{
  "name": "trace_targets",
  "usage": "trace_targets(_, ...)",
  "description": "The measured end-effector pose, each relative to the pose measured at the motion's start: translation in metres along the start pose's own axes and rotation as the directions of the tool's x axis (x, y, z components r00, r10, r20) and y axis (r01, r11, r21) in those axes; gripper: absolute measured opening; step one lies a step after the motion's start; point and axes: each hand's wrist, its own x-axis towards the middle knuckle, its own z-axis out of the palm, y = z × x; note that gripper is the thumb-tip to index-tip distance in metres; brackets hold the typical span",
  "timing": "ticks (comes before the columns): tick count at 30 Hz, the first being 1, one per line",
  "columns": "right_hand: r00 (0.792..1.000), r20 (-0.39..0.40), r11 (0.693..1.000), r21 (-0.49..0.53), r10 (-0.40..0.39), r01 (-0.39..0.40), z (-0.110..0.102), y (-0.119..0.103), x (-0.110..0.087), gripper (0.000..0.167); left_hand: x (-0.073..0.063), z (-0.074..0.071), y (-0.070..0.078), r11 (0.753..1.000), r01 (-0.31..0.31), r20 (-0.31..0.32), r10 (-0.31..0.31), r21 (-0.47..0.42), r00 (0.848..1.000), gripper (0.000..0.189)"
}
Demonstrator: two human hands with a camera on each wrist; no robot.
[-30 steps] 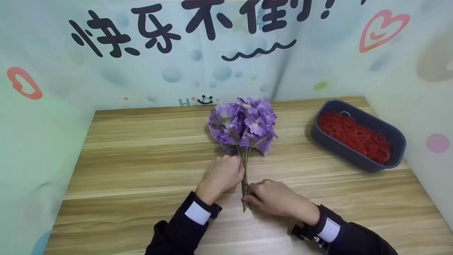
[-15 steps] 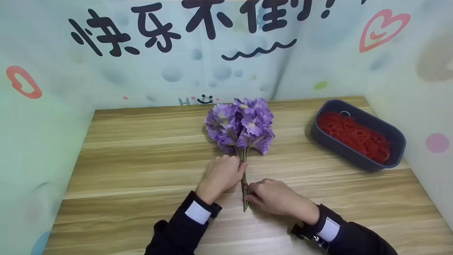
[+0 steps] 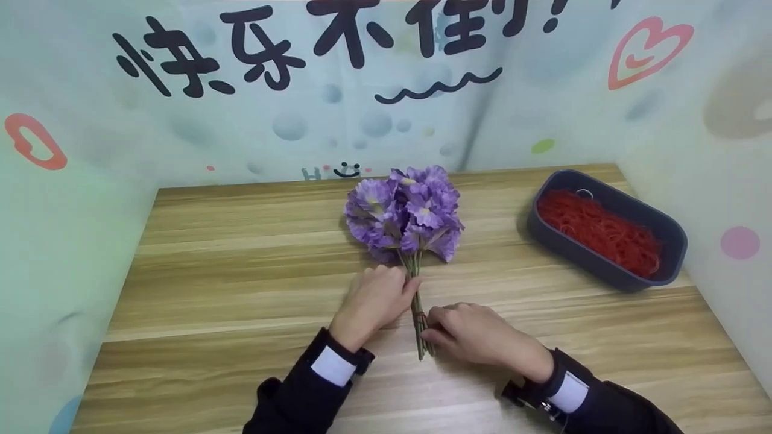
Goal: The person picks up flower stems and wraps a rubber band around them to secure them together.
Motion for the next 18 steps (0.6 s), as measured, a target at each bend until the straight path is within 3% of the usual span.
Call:
trace_targets(7,0.994,-0.095,0.998,-0.007,0.057,-0.058,-0.04,-0.006,-0.011,0.019,-0.032,-0.068,0.028,0.995,-0.071,-0.035,0.069,-0.068,0.997,0.027)
trace_targets(10,0.984,-0.168,0.998,-0.028,0.054,-0.06,-0.053,-0.001,-0.016,0.025,-0.044,-0.084,0.028,0.989,-0.126,-0.058,0.122,-0.081,0.991,0.02)
trace_targets(14,0.963,-0.268,0.999,-0.04,0.024,-0.036,-0.067,0.008,-0.025,0.035,-0.06,-0.097,0.017,0.976,-0.206,-0.159,0.193,-0.07,0.968,0.019)
trace_targets(18,0.918,-0.395,0.997,-0.076,-0.04,0.011,-0.074,0.02,-0.032,0.04,-0.077,-0.106,0.004,0.968,-0.249,-0.283,0.237,-0.008,0.929,0.03)
